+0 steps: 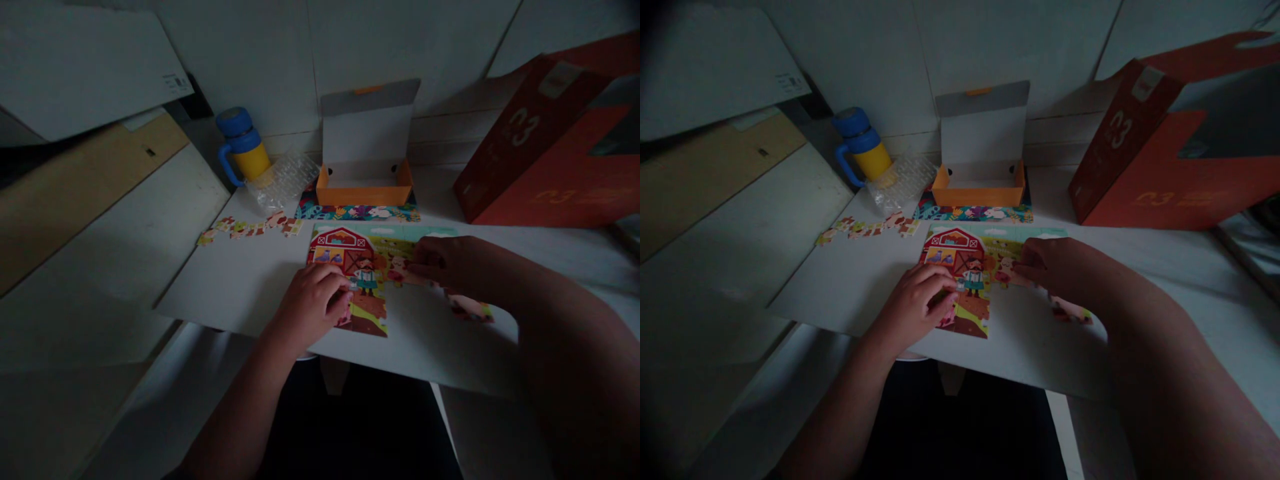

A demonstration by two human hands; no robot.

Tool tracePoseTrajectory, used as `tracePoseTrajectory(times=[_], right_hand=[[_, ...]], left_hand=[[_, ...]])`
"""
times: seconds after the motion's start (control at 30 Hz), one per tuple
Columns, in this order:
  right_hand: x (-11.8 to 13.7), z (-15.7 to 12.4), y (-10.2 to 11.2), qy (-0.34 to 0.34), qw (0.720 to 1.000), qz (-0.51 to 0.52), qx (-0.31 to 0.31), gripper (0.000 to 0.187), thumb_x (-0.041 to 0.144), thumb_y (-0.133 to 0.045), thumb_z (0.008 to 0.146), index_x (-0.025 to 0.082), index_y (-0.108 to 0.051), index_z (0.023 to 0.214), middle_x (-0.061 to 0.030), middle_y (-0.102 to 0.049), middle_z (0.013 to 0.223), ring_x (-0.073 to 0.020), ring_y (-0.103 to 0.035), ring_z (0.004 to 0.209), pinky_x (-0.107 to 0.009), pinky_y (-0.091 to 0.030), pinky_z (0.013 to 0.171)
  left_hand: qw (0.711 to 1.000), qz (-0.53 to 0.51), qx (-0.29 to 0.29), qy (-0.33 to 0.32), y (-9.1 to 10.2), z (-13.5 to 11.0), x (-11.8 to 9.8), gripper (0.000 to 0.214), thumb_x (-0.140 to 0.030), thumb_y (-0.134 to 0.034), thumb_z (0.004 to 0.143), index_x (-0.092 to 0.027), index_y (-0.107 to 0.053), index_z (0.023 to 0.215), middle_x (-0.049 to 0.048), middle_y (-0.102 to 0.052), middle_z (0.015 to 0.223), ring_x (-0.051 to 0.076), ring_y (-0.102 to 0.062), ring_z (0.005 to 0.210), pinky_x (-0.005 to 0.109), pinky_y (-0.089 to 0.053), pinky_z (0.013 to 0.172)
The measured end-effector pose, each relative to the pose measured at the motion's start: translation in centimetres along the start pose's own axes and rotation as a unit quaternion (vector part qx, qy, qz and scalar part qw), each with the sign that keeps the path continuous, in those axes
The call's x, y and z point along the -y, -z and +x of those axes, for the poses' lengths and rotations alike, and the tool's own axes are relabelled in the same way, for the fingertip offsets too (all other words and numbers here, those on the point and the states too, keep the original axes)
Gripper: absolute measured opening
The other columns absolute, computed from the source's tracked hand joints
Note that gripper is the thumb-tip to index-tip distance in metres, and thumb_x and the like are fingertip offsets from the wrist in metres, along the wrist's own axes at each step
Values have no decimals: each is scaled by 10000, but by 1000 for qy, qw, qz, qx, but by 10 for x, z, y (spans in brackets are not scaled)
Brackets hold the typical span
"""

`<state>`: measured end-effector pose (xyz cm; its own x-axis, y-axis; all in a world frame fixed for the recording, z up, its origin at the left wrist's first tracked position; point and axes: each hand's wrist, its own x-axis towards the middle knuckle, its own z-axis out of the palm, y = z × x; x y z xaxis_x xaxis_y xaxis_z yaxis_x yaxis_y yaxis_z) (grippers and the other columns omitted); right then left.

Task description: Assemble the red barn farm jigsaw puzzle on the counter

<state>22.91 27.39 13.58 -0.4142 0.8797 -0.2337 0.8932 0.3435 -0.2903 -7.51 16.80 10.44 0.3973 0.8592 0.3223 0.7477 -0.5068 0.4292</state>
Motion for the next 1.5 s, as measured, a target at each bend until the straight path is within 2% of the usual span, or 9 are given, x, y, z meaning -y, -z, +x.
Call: tracePoseTrajectory(times=[0.17,0.33,0.5,0.73,0.9,1.23,1.3,1.43,1.5], right_hand=[[-1,-1,-6,9,1000,-2,-22,303,563,-675,948,263,-654,916,-76,-764,847,-235,-675,683,-332,-403,625],[3,-1,-2,20,1000,-6,-10,278,528,-661,969,254,-666,922,-83,-773,880,-236,-689,728,-331,-410,642],[5,0,4,16,1000,-1,5,264,492,-611,1009,248,-686,944,-71,-771,864,-213,-686,709,-320,-407,644],[2,2,4,9,1000,-4,2,308,540,-619,991,252,-690,907,-43,-730,748,-209,-660,645,-319,-399,631],[4,2,4,-8,1000,1,26,307,529,-581,1008,246,-680,944,-37,-721,720,-202,-652,618,-318,-401,623],[-1,4,1,0,1000,-21,14,338,550,-563,1016,241,-680,945,-54,-730,768,-199,-646,655,-308,-396,608],[-5,5,0,17,999,-28,16,344,527,-537,1032,232,-705,978,-70,-754,825,-199,-645,664,-312,-405,610],[-15,8,-4,126,989,-81,-5,214,326,-600,968,235,-776,1049,-109,-803,1111,-208,-671,751,-326,-436,660],[-17,9,-6,128,988,-89,-20,207,303,-601,972,243,-786,1045,-107,-805,1118,-213,-678,767,-327,-438,669]], left_hand=[[1000,3,-4,-6,-1,0,1,67,-214,-701,1041,-229,-729,1100,67,-743,1186,255,-699,1153,497,-561,1038],[1000,7,-14,-8,-2,-1,4,70,-198,-711,1030,-229,-707,1093,61,-744,1181,250,-700,1144,493,-557,1033],[1000,7,-20,-18,-2,0,5,39,-198,-698,1036,-221,-702,1067,56,-743,1138,242,-700,1089,480,-559,998],[1000,-4,-11,-11,-2,0,3,80,-190,-714,1022,-224,-729,1093,67,-742,1183,255,-701,1146,483,-554,1037],[1000,-3,-19,-11,-2,0,3,63,-190,-717,1020,-216,-720,1077,66,-747,1176,255,-704,1136,477,-554,1023],[1000,13,-13,-2,-4,-1,3,56,-210,-702,1038,-214,-711,1092,66,-742,1181,255,-696,1130,479,-544,1024],[1000,16,-10,4,-4,-1,3,38,-218,-700,1041,-217,-708,1078,61,-739,1144,251,-695,1096,471,-547,1005],[999,18,13,25,-3,-2,2,15,-215,-686,1047,-218,-681,1033,49,-745,1083,234,-700,1019,435,-556,947],[999,19,18,28,-2,-2,2,23,-206,-687,1042,-218,-674,1028,50,-752,1082,229,-704,1003,418,-556,926]])
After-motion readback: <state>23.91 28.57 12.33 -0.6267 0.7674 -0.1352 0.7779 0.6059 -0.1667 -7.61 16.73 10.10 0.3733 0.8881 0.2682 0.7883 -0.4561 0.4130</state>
